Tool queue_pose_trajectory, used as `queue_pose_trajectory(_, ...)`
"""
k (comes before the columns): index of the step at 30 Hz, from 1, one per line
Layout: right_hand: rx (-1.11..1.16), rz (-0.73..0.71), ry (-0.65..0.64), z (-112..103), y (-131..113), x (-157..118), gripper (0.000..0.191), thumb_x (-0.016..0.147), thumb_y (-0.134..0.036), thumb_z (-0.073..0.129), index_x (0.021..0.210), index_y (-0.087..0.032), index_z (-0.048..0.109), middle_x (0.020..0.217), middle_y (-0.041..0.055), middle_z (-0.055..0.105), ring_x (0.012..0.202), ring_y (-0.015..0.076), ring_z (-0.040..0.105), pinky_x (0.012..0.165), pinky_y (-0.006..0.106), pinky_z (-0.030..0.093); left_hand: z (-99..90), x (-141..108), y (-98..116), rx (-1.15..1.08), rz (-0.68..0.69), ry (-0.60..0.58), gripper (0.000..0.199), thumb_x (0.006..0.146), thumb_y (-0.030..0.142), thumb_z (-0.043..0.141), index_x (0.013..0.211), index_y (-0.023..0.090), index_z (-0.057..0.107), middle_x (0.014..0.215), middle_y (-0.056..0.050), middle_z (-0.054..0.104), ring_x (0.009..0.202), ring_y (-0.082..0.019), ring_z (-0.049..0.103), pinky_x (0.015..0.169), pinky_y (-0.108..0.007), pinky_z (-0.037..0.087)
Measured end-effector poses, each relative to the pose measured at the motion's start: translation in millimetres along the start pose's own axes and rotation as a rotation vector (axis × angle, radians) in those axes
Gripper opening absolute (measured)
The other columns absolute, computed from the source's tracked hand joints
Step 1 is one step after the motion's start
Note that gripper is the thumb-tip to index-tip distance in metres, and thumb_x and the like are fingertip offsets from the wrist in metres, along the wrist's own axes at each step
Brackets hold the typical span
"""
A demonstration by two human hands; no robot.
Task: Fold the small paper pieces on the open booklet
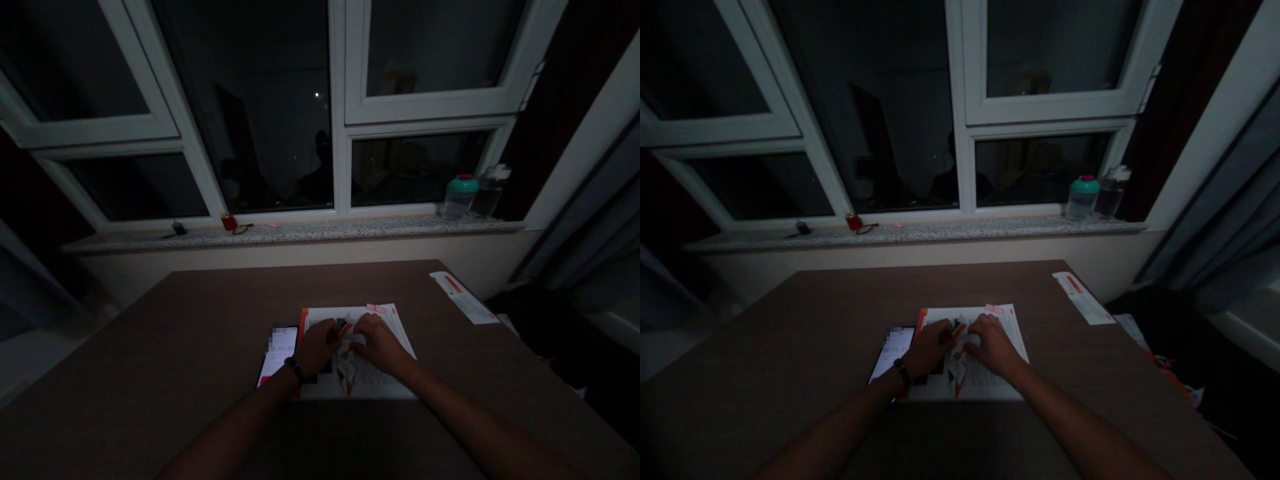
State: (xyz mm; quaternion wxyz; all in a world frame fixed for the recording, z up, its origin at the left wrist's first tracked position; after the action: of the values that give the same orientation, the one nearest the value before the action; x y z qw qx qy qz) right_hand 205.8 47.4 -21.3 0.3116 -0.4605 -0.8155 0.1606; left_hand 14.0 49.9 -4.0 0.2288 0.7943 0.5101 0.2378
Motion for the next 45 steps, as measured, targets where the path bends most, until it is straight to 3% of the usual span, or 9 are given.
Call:
queue_pose_trajectory(7, 0.067, -0.011, -0.005, 0.3, 0.2, 7.2, 0.014, 0.074, -0.01, 0.074, 0.075, -0.018, 0.063, 0.083, 0.0012, 0.061, 0.087, 0.0193, 0.055, 0.079, 0.03, 0.04, -1.0, -2.2, 9.0, -0.005, 0.08, 0.034, 0.007, 0.087, 0.024, 0.056, 0.083, 0.019, 0.055, 0.079, 0.001, 0.059, 0.072, -0.016, 0.054, 0.064, -0.025, 0.037)
queue_pose_trajectory(8, 0.051, -0.023, 0.0, -1.4, -2.0, 7.4, 0.013, 0.075, -0.01, 0.073, 0.076, -0.018, 0.063, 0.082, 0.0013, 0.061, 0.087, 0.0194, 0.054, 0.079, 0.03, 0.04, -1.2, -2.5, 10.0, -0.014, 0.102, 0.038, 0.002, 0.086, 0.021, 0.057, 0.086, 0.018, 0.057, 0.081, 0.0, 0.06, 0.074, -0.016, 0.055, 0.065, -0.026, 0.038)
queue_pose_trajectory(14, -0.077, -0.097, -0.01, -10.5, -8.6, 7.0, 0.012, 0.079, -0.007, 0.066, 0.082, -0.019, 0.068, 0.086, 0.0036, 0.063, 0.09, 0.0206, 0.054, 0.079, 0.031, 0.039, -1.2, -4.5, 8.5, -0.008, 0.196, 0.038, 0.025, 0.078, 0.006, 0.058, 0.1, 0.018, 0.061, 0.093, -0.002, 0.061, 0.085, -0.017, 0.057, 0.074, -0.027, 0.042)
queue_pose_trajectory(22, -0.179, -0.227, -0.12, -13.2, -7.3, 7.8, 0.02, 0.085, -0.008, 0.058, 0.092, -0.021, 0.072, 0.089, 0.0051, 0.061, 0.093, 0.0211, 0.052, 0.085, 0.033, 0.04, -0.3, -10.3, 17.0, 0.176, 0.23, 0.001, 0.016, 0.089, 0.01, 0.05, 0.094, 0.019, 0.062, 0.095, -0.003, 0.06, 0.091, -0.019, 0.055, 0.08, -0.03, 0.043)
queue_pose_trajectory(30, -0.16, -0.153, -0.15, -18.2, -13.1, 2.3, 0.021, 0.084, -0.011, 0.059, 0.102, -0.019, 0.067, 0.1, 0.006, 0.06, 0.1, 0.0215, 0.051, 0.087, 0.034, 0.04, 4.5, -12.2, 21.6, 0.338, 0.208, -0.039, 0.021, 0.091, 0.005, 0.044, 0.093, 0.019, 0.059, 0.1, -0.004, 0.058, 0.094, -0.019, 0.054, 0.082, -0.03, 0.042)
queue_pose_trajectory(37, -0.264, -0.195, -0.209, -19.3, -13.5, 3.7, 0.021, 0.088, -0.013, 0.057, 0.1, -0.023, 0.071, 0.093, 0.0048, 0.058, 0.091, 0.0194, 0.051, 0.08, 0.031, 0.038, 9.1, -13.4, 22.1, 0.419, 0.237, -0.04, 0.02, 0.094, 0.006, 0.044, 0.097, 0.019, 0.059, 0.1, -0.003, 0.058, 0.094, -0.02, 0.054, 0.081, -0.03, 0.043)
queue_pose_trajectory(45, -0.296, -0.226, -0.223, -25.6, -15.8, -2.4, 0.024, 0.091, -0.021, 0.057, 0.11, -0.026, 0.071, 0.096, 0.0058, 0.056, 0.091, 0.0209, 0.051, 0.081, 0.033, 0.039, 4.8, -22.3, 22.8, 0.428, 0.273, -0.091, 0.027, 0.094, 0.006, 0.042, 0.107, 0.02, 0.061, 0.102, -0.004, 0.062, 0.099, -0.021, 0.056, 0.087, -0.034, 0.044)
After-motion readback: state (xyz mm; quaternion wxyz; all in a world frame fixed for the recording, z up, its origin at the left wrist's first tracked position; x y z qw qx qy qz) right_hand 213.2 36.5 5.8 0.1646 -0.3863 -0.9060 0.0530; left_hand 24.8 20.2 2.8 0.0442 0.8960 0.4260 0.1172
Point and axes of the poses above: each hand's wrist, its own x-axis towards the middle knuckle, its own z-axis out of the palm, y = z × x, the point moved 2 cm from there along x, towards the middle knuckle
